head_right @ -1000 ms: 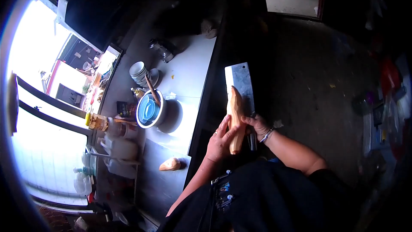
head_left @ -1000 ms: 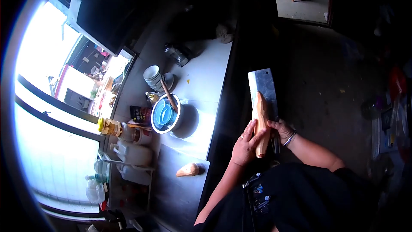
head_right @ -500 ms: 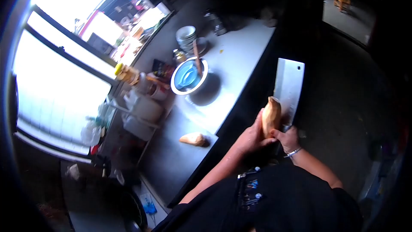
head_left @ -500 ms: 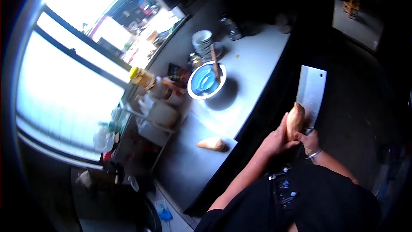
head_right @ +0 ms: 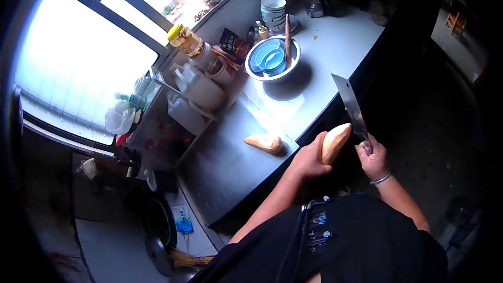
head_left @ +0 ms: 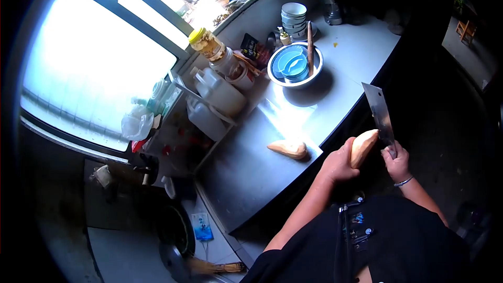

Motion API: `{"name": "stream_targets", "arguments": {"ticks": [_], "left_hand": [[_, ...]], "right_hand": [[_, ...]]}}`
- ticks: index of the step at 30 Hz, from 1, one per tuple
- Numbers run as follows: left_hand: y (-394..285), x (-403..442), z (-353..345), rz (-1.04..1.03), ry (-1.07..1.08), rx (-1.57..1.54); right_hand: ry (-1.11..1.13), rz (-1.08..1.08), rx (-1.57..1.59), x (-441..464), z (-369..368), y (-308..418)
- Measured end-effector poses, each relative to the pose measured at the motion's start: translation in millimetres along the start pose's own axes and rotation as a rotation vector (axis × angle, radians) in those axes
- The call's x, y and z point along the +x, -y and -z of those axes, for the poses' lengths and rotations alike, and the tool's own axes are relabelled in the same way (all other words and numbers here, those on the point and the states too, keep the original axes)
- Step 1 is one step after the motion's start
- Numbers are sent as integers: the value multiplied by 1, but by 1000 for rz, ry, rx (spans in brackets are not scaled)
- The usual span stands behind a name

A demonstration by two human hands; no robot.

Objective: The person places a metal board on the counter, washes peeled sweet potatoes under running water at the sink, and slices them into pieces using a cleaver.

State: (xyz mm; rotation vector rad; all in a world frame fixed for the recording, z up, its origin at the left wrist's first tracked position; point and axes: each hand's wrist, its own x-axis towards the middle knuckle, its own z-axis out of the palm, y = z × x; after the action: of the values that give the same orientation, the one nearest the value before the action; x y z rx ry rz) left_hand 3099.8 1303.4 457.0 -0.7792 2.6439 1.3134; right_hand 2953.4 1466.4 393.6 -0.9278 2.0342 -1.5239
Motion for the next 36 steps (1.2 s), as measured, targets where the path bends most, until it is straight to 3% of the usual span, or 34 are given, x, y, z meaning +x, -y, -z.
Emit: {"name": "stream_targets", "arguments": {"ticks": [2,4,6,7,8,10,11,13,14,17,19,23,27,29,31,33,36], "left_hand": [[6,-4,7,18,3,5],[9,-4,8,129,17,42],[21,3,3,116,57,112],[31,7,-1,79,95,70],[34,9,-2,44,135,30],[28,0,3,47,158,8],[20,-4,9,54,160,-14],[16,-3,16,68,180,2],[17,-2,17,73,181,5],[21,-1,12,89,177,12],[19,2,14,101,172,23],[56,-9,16,96,27,-70],[153,-37,22,262,-281,-39],[191,-64,34,356,-438,-186],[206,-94,52,478,-554,-138],[216,-117,64,679,-633,11],[234,-141,73,868,-637,-85]], "right_hand": [[-157,301,-126,0,5,22],[-141,412,-260,1,12,38],[-35,784,-341,1,15,50],[54,644,-403,-8,19,48],[52,637,-409,-11,21,40],[10,165,-588,-15,23,4],[19,-164,-535,-20,35,-23],[-88,-510,-529,-35,62,-105],[-138,-463,-508,-50,75,-136],[-125,-461,-449,-69,81,-134],[-22,-368,-491,-63,70,-123],[129,-413,-506,-50,33,-83],[211,-370,-470,-51,18,-68],[270,-371,-438,-52,15,-52],[268,-313,-463,-55,12,-63],[267,-273,-461,-56,8,-63],[298,-245,-458,-47,-8,-43]]}}
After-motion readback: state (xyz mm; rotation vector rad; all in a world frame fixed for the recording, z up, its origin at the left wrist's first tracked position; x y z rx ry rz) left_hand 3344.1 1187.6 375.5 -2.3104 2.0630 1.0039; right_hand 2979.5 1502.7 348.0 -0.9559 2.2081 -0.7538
